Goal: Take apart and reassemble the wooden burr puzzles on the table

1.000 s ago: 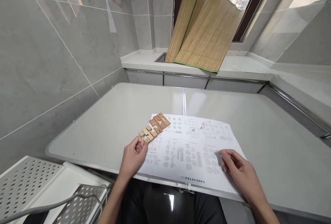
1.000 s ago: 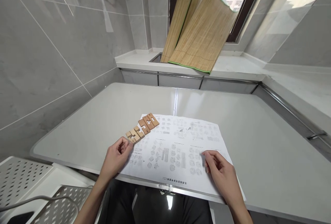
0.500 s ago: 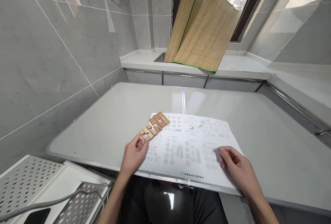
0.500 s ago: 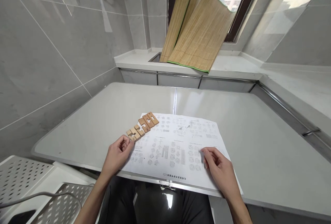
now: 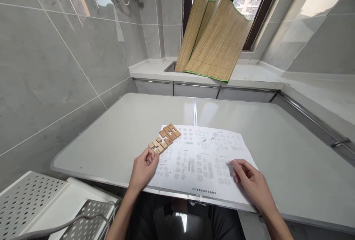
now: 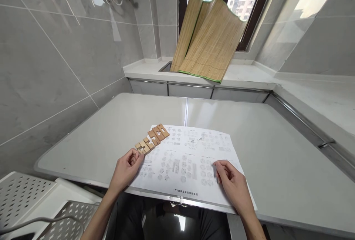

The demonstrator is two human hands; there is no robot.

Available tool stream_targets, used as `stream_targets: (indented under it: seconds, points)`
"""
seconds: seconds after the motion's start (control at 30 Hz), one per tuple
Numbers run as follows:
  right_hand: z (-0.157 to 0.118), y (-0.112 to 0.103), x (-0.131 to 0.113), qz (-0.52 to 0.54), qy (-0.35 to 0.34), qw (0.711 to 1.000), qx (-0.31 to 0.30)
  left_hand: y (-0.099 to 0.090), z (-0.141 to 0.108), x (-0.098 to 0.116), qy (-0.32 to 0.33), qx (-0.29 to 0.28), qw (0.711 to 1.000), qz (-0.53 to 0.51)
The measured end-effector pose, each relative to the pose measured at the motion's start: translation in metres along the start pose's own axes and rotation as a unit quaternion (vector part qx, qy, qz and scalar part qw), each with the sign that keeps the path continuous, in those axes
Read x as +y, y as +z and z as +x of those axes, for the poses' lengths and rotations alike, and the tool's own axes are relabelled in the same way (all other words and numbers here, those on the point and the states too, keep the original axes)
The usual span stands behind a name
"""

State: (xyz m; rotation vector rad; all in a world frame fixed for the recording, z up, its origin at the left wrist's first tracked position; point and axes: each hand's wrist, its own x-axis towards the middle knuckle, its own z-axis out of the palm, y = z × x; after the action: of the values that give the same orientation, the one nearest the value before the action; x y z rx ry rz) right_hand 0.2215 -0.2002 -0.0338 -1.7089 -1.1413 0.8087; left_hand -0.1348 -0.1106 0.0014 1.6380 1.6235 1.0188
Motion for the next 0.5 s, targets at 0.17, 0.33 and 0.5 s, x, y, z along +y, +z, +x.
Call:
stream_targets:
  seconds: [0.17,0.33,0.5]
  points:
    - [0.0014,0.0001,0.0028,-0.002,0.002,1.000,-0.002,-0.0006,0.0004,0.0003,0.001,0.000,1.000,-0.002]
    - [-0.0008,-0.0005,0.0018,-0.014,-0.001,1.000,-0.003,-0.0004,-0.0005,-0.0023,0.010,-0.005,1.000,0.015]
    - [-0.0044,0.0042,-0.0032,-0.026,-0.006,1.000,0.016,-0.0009,-0.0010,-0.0034,0.026,-0.002,0.999,0.043]
